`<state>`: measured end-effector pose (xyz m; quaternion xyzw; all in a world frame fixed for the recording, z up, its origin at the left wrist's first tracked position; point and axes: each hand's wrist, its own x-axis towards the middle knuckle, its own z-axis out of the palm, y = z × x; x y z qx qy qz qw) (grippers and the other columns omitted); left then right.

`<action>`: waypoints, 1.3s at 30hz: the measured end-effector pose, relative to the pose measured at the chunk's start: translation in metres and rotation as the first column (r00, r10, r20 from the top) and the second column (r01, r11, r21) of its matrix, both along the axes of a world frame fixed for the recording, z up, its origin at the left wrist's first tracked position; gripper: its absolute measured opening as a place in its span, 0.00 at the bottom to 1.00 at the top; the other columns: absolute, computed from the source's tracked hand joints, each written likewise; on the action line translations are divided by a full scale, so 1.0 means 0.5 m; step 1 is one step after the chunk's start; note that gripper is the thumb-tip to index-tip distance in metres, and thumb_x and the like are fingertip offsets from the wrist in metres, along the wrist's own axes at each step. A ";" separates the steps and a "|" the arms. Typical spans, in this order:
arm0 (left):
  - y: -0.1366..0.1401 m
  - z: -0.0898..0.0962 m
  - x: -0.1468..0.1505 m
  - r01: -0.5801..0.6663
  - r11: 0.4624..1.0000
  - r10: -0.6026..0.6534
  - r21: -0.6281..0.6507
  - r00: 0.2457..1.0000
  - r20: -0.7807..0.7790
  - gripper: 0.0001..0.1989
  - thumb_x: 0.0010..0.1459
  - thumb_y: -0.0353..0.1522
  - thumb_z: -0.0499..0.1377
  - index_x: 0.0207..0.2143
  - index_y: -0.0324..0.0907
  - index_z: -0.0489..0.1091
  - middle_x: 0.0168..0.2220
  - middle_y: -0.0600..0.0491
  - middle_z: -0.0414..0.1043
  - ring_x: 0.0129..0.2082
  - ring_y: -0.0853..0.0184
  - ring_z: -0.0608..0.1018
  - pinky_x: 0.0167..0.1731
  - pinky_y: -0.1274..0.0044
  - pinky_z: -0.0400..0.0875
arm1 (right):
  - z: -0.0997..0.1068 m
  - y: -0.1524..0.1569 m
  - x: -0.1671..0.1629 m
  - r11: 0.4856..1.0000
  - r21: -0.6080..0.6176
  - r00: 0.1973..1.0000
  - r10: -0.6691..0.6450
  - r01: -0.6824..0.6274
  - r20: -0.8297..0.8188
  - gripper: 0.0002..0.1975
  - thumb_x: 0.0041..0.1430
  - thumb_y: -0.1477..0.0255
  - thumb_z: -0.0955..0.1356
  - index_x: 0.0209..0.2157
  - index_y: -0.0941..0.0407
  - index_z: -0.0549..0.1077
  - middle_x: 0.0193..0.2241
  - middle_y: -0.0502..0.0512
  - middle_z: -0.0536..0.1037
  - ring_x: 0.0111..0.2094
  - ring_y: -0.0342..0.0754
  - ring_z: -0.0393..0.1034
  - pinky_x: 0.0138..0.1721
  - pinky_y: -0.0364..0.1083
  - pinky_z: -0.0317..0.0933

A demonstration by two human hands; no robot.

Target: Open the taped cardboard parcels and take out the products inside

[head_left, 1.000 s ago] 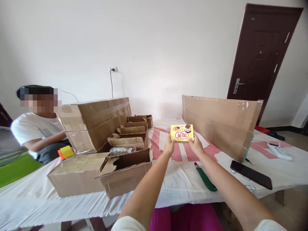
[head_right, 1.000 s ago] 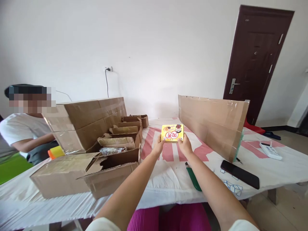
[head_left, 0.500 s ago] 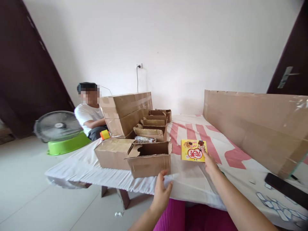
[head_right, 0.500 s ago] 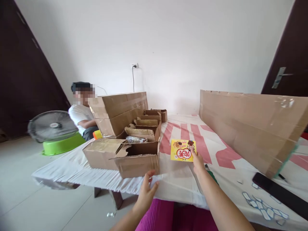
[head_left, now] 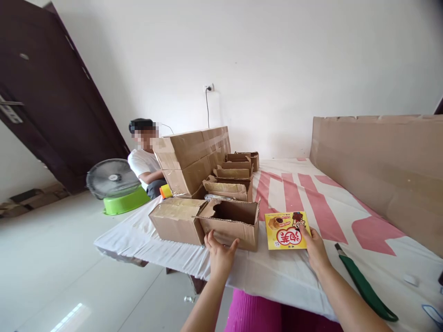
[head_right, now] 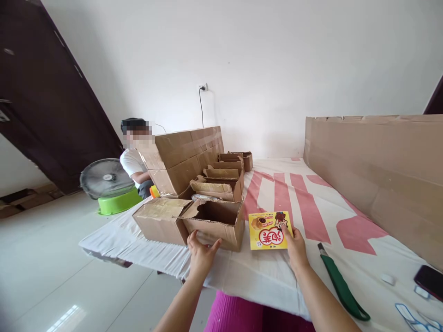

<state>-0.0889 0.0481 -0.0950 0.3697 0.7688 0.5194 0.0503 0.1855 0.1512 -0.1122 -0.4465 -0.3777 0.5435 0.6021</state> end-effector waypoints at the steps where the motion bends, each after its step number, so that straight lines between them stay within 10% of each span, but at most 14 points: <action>1: 0.009 -0.001 0.003 -0.017 1.000 0.016 -0.026 0.999 -0.037 0.48 0.49 0.43 0.66 0.64 0.43 0.41 0.65 0.34 0.44 0.60 0.47 0.66 0.51 0.60 0.70 | 0.000 0.000 -0.001 1.000 -0.006 1.000 -0.003 0.003 0.010 0.27 0.44 0.52 0.75 0.39 0.56 0.72 0.32 0.56 0.82 0.32 0.54 0.78 0.31 0.48 0.73; 18: 0.145 0.038 -0.013 -0.015 0.952 -0.048 -0.306 0.979 -0.196 0.54 0.55 0.47 0.61 0.66 0.23 0.33 0.64 0.17 0.39 0.55 0.39 0.72 0.50 0.59 0.70 | 0.017 -0.030 -0.019 0.999 -0.046 1.000 0.009 -0.008 0.024 0.26 0.45 0.53 0.75 0.40 0.54 0.71 0.36 0.56 0.82 0.35 0.56 0.78 0.32 0.48 0.73; 32: 0.310 0.064 -0.052 -0.008 0.930 -0.021 -0.366 0.997 -0.074 0.52 0.55 0.43 0.61 0.68 0.31 0.30 0.68 0.25 0.31 0.64 0.43 0.60 0.57 0.60 0.63 | 0.012 -0.030 -0.020 0.992 0.036 0.986 0.115 -0.120 0.123 0.25 0.48 0.53 0.73 0.43 0.53 0.69 0.40 0.55 0.81 0.40 0.56 0.77 0.37 0.50 0.72; 39: 0.289 0.091 -0.039 0.075 0.944 -0.094 -0.322 0.995 -0.042 0.42 0.61 0.37 0.55 0.67 0.34 0.32 0.67 0.27 0.40 0.65 0.49 0.61 0.58 0.60 0.62 | 0.024 -0.038 -0.019 0.973 0.101 0.972 0.193 -0.206 0.131 0.24 0.48 0.57 0.73 0.45 0.54 0.70 0.43 0.57 0.80 0.44 0.58 0.76 0.43 0.53 0.71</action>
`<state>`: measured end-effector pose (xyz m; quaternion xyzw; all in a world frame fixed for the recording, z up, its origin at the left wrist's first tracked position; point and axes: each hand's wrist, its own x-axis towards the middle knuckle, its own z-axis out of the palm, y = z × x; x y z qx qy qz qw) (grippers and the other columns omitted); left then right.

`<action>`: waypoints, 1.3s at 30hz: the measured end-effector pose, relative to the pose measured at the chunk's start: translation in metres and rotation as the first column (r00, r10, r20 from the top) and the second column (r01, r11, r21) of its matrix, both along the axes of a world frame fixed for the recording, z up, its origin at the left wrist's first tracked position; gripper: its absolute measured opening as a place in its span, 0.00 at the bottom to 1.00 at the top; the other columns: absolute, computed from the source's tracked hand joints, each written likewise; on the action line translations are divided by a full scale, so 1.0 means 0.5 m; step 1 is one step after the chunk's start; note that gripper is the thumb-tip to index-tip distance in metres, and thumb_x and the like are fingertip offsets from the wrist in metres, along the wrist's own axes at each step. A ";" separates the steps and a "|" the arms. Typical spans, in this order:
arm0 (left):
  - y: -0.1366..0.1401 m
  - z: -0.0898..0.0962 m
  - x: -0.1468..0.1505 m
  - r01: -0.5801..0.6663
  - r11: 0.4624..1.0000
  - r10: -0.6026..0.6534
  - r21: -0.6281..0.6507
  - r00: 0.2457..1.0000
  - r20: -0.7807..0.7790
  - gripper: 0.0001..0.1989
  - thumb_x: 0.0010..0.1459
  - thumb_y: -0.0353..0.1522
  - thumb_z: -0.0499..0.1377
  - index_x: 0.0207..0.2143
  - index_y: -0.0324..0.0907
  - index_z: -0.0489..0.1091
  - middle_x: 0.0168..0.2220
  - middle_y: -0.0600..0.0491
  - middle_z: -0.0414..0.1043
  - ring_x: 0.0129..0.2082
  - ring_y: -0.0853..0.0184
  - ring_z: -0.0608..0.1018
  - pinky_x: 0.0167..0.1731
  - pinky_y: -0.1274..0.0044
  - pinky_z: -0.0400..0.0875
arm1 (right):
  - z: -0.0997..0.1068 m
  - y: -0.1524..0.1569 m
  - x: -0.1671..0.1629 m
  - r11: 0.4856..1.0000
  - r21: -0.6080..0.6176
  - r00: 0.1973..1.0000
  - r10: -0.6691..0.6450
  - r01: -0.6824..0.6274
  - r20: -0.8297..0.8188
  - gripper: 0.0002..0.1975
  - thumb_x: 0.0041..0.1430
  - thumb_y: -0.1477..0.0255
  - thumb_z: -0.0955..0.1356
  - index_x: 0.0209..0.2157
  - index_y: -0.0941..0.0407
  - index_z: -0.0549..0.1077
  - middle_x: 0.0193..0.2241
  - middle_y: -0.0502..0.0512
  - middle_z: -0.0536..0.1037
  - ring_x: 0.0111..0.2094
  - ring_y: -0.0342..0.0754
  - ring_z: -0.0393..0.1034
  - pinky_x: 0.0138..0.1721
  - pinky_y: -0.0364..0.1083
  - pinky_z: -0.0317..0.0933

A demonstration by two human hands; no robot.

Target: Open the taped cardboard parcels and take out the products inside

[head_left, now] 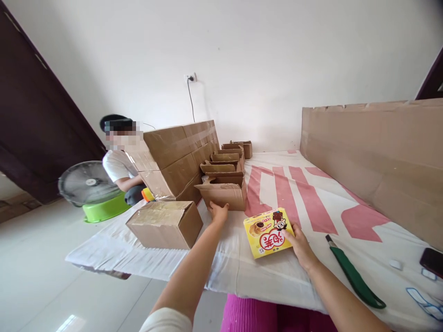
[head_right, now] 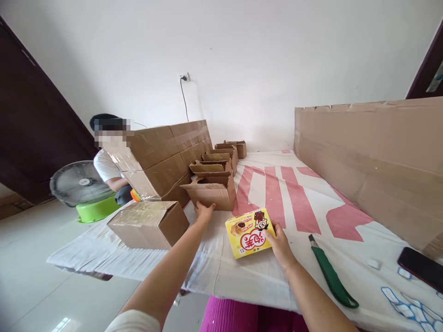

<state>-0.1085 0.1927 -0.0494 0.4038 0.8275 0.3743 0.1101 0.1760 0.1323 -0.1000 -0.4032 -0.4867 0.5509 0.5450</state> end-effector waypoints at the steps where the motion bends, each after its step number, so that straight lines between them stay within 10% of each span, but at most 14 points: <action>1: -0.017 0.006 0.012 0.045 0.999 -0.044 0.022 0.999 -0.027 0.39 0.62 0.37 0.53 0.67 0.33 0.34 0.67 0.28 0.40 0.66 0.50 0.58 0.60 0.60 0.59 | 0.000 0.000 -0.001 1.000 0.000 1.000 0.012 -0.012 -0.003 0.24 0.48 0.58 0.74 0.45 0.53 0.70 0.43 0.57 0.80 0.45 0.58 0.75 0.43 0.53 0.71; 8: -0.159 0.057 0.112 0.629 0.770 -0.630 -0.107 0.726 -0.275 0.32 0.52 0.43 0.63 0.58 0.45 0.63 0.57 0.46 0.68 0.59 0.57 0.69 0.58 0.70 0.63 | -0.002 -0.001 -0.006 0.988 0.016 0.987 0.155 -0.156 0.049 0.30 0.44 0.57 0.75 0.48 0.53 0.68 0.44 0.58 0.78 0.46 0.56 0.74 0.44 0.52 0.70; 13: -0.160 0.108 0.092 0.692 0.630 -0.775 -0.353 0.531 -0.343 0.31 0.46 0.39 0.68 0.54 0.48 0.68 0.49 0.50 0.75 0.48 0.59 0.77 0.47 0.75 0.70 | -0.017 0.006 -0.003 0.992 0.091 0.961 0.062 -0.089 0.271 0.30 0.43 0.56 0.74 0.48 0.54 0.71 0.41 0.57 0.78 0.42 0.53 0.72 0.41 0.51 0.67; 22: -0.109 0.195 -0.070 0.326 0.891 -0.454 -0.317 0.638 -0.622 0.27 0.53 0.27 0.59 0.56 0.45 0.64 0.59 0.42 0.64 0.62 0.49 0.62 0.61 0.58 0.52 | -0.030 0.011 -0.002 0.989 0.149 0.916 -0.048 -0.012 0.398 0.22 0.45 0.58 0.73 0.41 0.53 0.74 0.38 0.55 0.78 0.42 0.53 0.72 0.43 0.51 0.64; 31: -0.150 0.224 -0.167 0.219 0.942 -0.330 -0.255 0.749 -0.575 0.23 0.57 0.41 0.58 0.55 0.46 0.67 0.57 0.47 0.69 0.56 0.55 0.70 0.56 0.69 0.62 | -0.033 0.010 -0.002 0.988 0.152 0.903 -0.030 -0.039 0.428 0.15 0.43 0.60 0.73 0.34 0.52 0.75 0.38 0.54 0.79 0.40 0.54 0.72 0.43 0.52 0.65; 39: -0.239 0.284 -0.407 -0.193 0.975 0.133 -0.108 0.902 -0.412 0.20 0.60 0.43 0.51 0.39 0.36 0.74 0.35 0.40 0.77 0.39 0.50 0.79 0.37 0.65 0.73 | -0.030 0.009 -0.003 0.982 0.184 0.883 -0.046 -0.046 0.467 0.12 0.44 0.62 0.72 0.32 0.52 0.76 0.35 0.55 0.79 0.39 0.54 0.72 0.44 0.54 0.64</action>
